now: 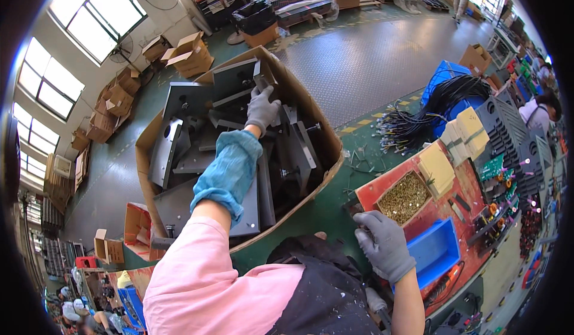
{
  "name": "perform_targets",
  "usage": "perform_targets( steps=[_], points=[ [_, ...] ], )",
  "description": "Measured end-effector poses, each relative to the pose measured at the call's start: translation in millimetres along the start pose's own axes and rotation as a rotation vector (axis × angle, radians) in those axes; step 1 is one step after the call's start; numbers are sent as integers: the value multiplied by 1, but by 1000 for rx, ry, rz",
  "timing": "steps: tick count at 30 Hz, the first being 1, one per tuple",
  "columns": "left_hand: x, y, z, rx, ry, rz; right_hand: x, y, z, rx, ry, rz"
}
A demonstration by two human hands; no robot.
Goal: Assemble electronic circuit boards and components into metal housings using electric screwdrivers and thermal pads.
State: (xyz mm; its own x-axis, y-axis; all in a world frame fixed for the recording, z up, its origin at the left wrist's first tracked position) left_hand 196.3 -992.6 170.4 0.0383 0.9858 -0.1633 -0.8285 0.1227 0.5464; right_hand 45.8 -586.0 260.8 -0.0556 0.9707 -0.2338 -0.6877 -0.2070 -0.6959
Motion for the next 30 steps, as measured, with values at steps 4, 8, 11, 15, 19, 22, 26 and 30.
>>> perform_targets(
  steps=[4, 8, 11, 15, 19, 22, 26, 30],
  points=[
    [-29, 9, 3, 8, 231, 50, -9, 13, 5, 24, -19, -8],
    [-17, 13, 67, 155, 354, 11, -30, 9, 11, 33, -9, 118],
    [32, 14, 104, 604, 267, 28, -46, 12, 10, -64, 28, 168],
    [162, 52, 165, 372, 528, -663, -73, -1, -2, -933, 299, 99],
    [243, 62, 169, 320, 61, -942, -75, -22, 19, -1578, 486, -47],
    [300, 45, 171, 319, -23, -892, -61, 11, 0, -1397, 535, -295],
    [319, 23, 178, 104, -132, -953, -36, 50, -16, -1384, 509, -351],
    [282, -78, 244, -512, 213, -378, 19, 97, 32, -1397, 645, -341]
  ],
)
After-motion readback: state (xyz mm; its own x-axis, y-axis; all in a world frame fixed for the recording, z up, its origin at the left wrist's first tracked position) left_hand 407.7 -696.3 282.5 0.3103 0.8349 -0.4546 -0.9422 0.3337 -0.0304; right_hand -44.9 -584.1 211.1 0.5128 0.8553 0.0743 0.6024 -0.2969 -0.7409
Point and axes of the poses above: each hand's wrist, its own x-axis away from the middle knuckle, its own z-axis out of the back of the hand, y = z × x, the point moved 2 cm from there along -x, towards the middle knuckle, and after that the axes turned 14 degrees about z, right-handed, at the moved point
